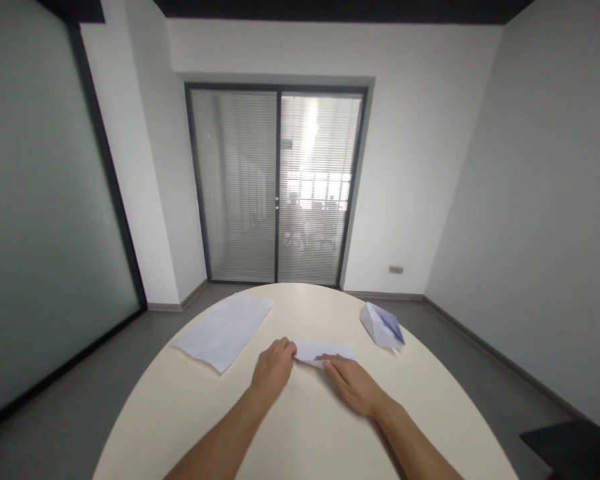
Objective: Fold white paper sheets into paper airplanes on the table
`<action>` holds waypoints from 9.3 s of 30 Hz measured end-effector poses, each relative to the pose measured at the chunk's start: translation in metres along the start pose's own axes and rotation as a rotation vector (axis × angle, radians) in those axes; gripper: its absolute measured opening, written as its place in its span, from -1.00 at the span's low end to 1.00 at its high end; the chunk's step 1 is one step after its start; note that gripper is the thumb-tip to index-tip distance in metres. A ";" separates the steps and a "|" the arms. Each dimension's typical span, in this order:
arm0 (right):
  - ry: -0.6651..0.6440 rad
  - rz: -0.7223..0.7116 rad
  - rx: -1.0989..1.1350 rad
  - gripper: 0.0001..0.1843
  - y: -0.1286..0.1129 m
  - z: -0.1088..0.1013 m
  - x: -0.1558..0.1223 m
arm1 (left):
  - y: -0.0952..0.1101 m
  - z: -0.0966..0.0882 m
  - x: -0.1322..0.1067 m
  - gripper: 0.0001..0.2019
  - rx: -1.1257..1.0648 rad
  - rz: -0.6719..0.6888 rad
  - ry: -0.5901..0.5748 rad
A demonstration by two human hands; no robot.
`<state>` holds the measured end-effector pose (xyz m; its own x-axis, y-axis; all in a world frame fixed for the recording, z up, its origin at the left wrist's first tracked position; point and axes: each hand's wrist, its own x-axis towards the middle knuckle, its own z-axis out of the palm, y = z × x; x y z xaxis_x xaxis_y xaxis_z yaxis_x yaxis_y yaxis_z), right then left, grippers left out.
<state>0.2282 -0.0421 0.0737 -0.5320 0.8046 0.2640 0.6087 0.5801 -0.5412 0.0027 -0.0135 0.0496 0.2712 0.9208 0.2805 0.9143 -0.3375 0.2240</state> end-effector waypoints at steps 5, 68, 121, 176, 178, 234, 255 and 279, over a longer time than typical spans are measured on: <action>-0.001 0.000 0.007 -0.45 -0.001 0.000 -0.001 | -0.003 0.004 0.002 -0.77 -0.055 -0.016 -0.003; 0.029 0.001 0.002 -0.59 0.033 0.013 0.001 | 0.005 0.005 -0.013 -0.47 -0.080 0.208 -0.109; 0.149 -0.048 -0.138 -0.58 0.035 0.001 0.007 | -0.016 0.013 -0.003 -0.53 -0.164 0.203 -0.044; -0.083 -0.078 -0.196 -0.46 0.013 0.006 0.001 | 0.000 0.013 -0.013 -0.30 -0.133 0.174 -0.155; -0.087 -0.081 -0.169 -0.46 0.011 0.005 0.000 | 0.000 0.012 -0.014 -0.32 -0.133 0.184 -0.149; 0.080 -0.050 -0.125 -0.76 0.003 0.008 0.003 | 0.015 -0.003 -0.008 -0.81 -0.071 0.371 0.059; 0.321 0.203 0.382 -0.20 0.038 0.003 -0.003 | -0.020 0.024 0.010 -0.82 -0.929 -0.007 0.420; 0.633 0.214 0.287 -0.64 0.051 0.012 0.010 | -0.020 0.026 0.016 -0.65 -1.184 -0.184 0.511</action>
<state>0.2466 -0.0063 0.0392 0.0773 0.8663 0.4935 0.4369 0.4155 -0.7978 -0.0036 0.0133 0.0256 -0.2132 0.8821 0.4201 0.0352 -0.4228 0.9056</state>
